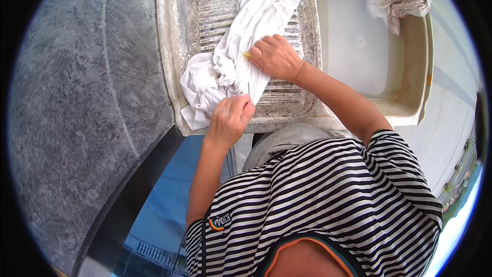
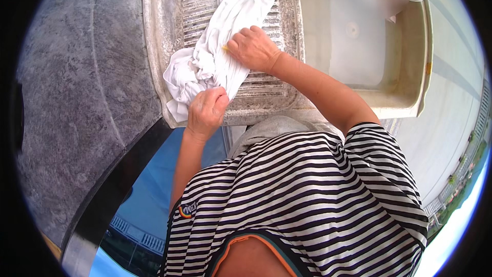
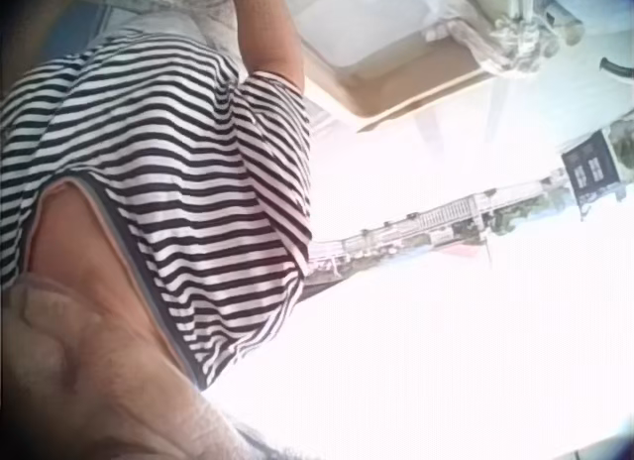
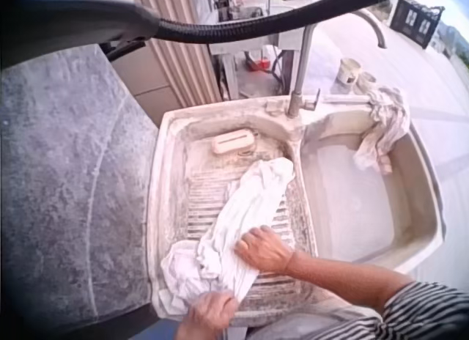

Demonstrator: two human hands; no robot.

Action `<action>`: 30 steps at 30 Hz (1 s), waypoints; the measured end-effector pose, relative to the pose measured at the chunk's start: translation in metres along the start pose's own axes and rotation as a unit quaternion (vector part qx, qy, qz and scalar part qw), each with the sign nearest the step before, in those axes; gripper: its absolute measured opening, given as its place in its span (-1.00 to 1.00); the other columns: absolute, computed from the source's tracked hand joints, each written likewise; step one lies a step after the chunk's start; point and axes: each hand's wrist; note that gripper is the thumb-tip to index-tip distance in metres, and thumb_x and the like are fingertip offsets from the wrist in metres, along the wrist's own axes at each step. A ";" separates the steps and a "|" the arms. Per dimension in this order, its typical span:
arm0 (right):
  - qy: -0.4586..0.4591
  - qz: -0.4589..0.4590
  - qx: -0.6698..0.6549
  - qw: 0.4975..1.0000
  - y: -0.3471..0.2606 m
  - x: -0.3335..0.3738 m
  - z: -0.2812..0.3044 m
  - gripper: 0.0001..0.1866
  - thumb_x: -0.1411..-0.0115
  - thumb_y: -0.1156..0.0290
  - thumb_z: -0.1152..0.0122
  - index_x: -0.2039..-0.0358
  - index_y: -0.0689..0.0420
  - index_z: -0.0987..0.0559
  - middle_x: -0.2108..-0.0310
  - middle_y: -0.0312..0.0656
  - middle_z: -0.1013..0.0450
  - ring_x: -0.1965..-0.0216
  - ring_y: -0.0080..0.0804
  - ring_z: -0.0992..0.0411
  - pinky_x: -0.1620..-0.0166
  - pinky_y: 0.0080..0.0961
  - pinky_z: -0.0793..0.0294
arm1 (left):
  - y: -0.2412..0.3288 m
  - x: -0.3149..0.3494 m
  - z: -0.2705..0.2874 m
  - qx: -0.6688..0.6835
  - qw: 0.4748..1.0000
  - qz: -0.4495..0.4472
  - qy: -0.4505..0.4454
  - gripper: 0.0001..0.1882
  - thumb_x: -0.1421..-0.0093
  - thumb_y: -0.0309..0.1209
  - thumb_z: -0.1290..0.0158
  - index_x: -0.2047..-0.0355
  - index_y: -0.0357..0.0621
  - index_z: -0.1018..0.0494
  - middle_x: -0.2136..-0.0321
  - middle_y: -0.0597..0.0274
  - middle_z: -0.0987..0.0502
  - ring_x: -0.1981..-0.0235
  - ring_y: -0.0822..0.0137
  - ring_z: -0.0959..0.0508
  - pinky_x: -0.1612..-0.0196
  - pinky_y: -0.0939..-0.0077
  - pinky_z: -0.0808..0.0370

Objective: The person scrubs a white shirt on a washboard using a bar of soap, then rinses it in a basin of water. The person repeats the scrubbing and rinsing steps, wrings the shirt, and places it aside.

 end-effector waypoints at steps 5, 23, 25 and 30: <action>-0.066 -0.194 0.057 0.977 0.091 -0.047 -0.002 -0.64 -0.40 0.11 0.06 0.37 0.06 -0.58 0.50 -0.21 -0.57 0.43 -0.33 -0.56 0.34 -0.30 -0.51 | 0.014 0.001 -0.017 0.047 0.998 -0.011 -0.040 -0.83 0.01 -0.46 -0.27 0.45 -0.13 -0.46 0.38 0.29 -0.49 0.39 0.24 -0.54 0.36 0.34 -0.46; -0.042 -0.354 -0.249 0.900 0.137 -0.003 0.032 -0.78 -0.33 0.25 -0.05 0.22 0.11 -0.55 0.46 -0.23 -0.58 0.61 -0.45 -0.44 0.54 -0.46 -0.37 | -0.004 -0.048 -0.011 0.031 0.974 0.196 0.114 -0.83 -0.09 -0.56 -0.20 0.27 -0.16 -0.53 0.34 0.14 -0.54 0.27 0.13 -0.57 0.21 0.23 -0.51; -0.007 -0.449 -0.402 0.798 0.171 0.023 0.045 -0.80 -0.28 0.37 -0.08 0.13 0.12 -0.55 0.45 -0.21 -0.57 0.64 -0.55 -0.37 0.60 -0.52 -0.30 | -0.005 -0.069 -0.021 -0.037 0.974 0.220 0.048 -0.83 -0.11 -0.46 -0.21 0.27 -0.14 -0.54 0.31 0.14 -0.55 0.24 0.12 -0.56 0.25 0.25 -0.50; 0.164 -0.552 -0.470 0.669 0.279 0.022 0.039 -0.59 -0.17 0.54 -0.20 -0.07 0.13 -0.50 0.36 -0.20 -0.51 0.72 -0.69 -0.17 0.69 -0.67 -0.03 | -0.027 -0.085 -0.035 -0.004 0.952 0.305 -0.035 -0.85 -0.12 -0.39 -0.19 0.34 -0.19 -0.55 0.35 0.15 -0.57 0.33 0.11 -0.55 0.29 0.28 -0.47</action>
Point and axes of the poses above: each hand's wrist, its own x-axis away from the middle knuckle, its own z-axis out of the back of the hand, y = z × x
